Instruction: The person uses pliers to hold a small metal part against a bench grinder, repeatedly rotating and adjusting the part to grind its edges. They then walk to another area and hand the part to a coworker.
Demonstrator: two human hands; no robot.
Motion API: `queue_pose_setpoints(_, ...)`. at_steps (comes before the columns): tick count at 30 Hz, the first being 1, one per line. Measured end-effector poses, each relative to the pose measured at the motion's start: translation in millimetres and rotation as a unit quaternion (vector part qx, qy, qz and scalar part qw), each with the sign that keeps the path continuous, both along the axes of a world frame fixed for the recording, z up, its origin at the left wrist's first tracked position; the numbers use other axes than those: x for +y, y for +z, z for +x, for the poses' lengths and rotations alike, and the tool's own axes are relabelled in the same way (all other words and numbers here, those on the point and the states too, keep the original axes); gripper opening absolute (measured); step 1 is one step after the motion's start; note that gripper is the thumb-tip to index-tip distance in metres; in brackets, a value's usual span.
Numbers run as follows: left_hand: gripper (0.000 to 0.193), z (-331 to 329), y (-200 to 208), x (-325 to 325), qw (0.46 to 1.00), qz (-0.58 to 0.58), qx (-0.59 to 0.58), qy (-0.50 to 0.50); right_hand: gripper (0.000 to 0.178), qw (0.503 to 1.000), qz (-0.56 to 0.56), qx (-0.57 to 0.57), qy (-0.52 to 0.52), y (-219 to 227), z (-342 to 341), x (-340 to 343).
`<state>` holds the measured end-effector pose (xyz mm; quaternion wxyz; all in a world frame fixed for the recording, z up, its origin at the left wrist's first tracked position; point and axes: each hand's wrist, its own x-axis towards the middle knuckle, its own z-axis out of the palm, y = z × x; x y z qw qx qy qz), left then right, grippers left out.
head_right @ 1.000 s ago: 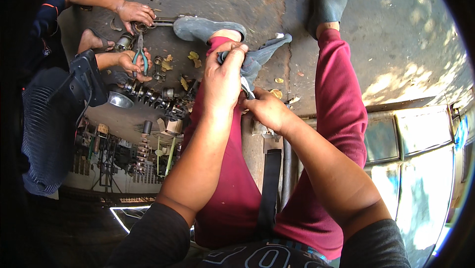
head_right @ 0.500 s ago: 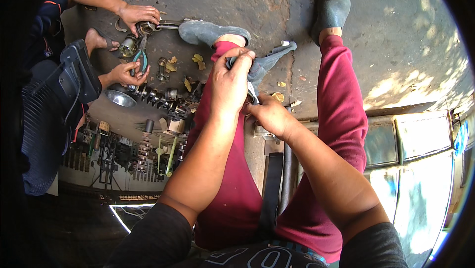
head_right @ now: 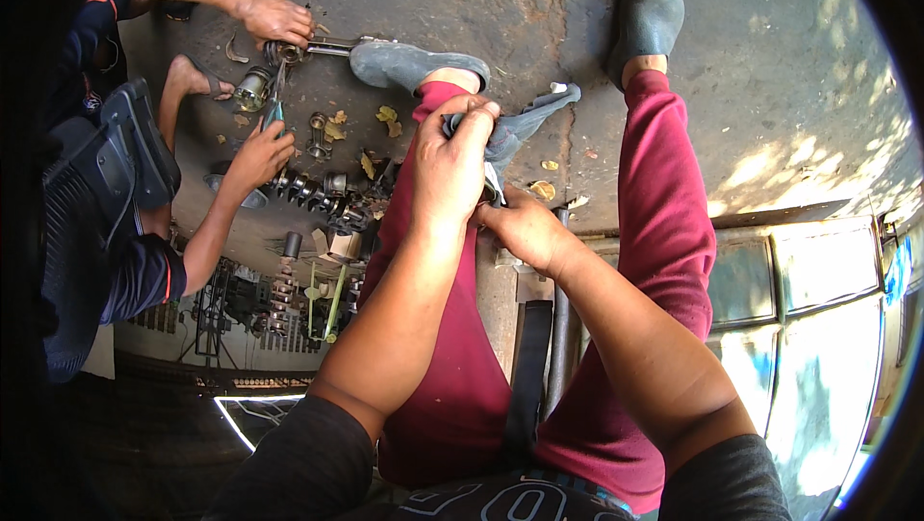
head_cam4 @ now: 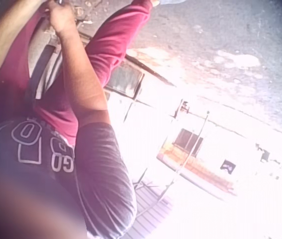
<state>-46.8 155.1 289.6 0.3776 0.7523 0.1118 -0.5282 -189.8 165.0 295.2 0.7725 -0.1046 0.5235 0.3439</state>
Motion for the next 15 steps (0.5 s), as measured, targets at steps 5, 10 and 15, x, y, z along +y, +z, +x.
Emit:
queue_pose_setpoints(5, 0.02, 0, 0, 2, 1.0, -0.006, 0.013, 0.004, 0.044, 1.0, -0.014, -0.02, 0.003, 0, -1, 2)
queue_pose_setpoints(10, 0.02, -5, -1, 6, 1.0, -0.003, 0.013, -0.003, 0.046, 1.0, -0.017, -0.019, 0.007, 2, -1, 7)
queue_pose_setpoints(15, 0.02, -17, -1, 10, 1.0, -0.02, 0.013, -0.004, 0.048, 0.995, -0.033, -0.035, 0.083, 6, -4, 2)
